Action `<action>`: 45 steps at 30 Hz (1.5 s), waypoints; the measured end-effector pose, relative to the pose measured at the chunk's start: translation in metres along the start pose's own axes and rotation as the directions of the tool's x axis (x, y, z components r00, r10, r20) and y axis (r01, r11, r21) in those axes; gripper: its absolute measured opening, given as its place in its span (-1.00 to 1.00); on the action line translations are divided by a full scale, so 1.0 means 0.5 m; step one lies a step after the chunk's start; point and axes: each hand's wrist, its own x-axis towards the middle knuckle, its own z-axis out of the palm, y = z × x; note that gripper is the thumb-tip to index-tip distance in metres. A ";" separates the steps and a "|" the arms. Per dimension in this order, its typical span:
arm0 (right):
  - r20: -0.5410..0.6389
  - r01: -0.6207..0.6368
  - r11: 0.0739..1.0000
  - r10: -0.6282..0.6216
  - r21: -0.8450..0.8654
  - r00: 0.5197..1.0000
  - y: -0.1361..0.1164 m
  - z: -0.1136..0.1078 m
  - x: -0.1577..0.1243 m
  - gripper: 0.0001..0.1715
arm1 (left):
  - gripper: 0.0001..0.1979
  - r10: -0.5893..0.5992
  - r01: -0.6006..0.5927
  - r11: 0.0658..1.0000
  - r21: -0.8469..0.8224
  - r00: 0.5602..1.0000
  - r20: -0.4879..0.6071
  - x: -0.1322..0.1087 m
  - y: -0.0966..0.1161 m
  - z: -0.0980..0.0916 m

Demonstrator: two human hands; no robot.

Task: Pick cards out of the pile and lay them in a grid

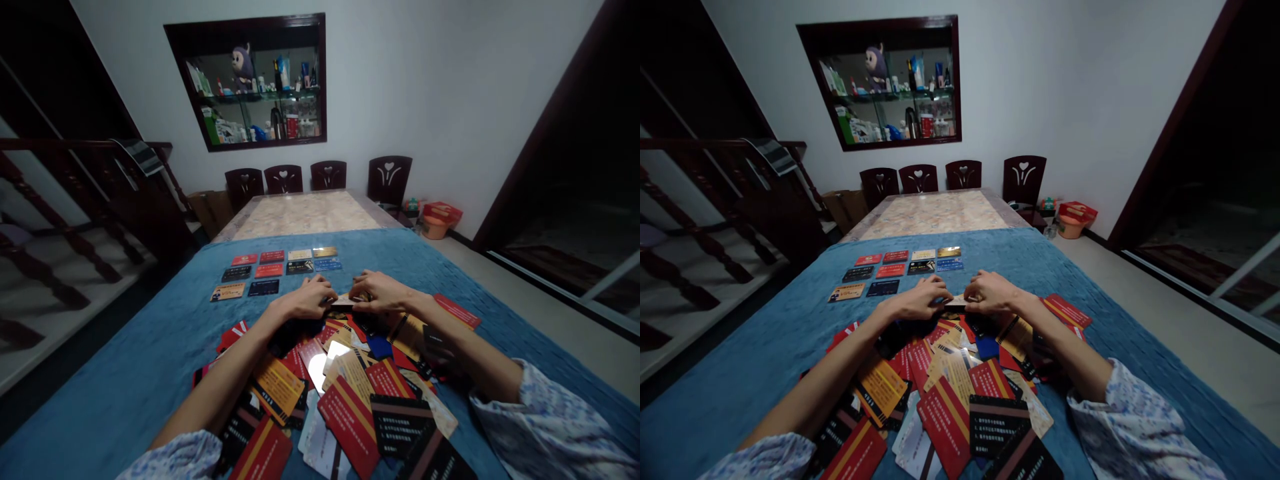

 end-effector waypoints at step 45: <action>-0.290 -0.292 0.938 0.231 -0.185 0.929 -0.007 0.069 0.025 -0.58 | -0.47 -0.209 0.165 0.973 -0.159 0.925 -0.318 0.017 -0.035 0.052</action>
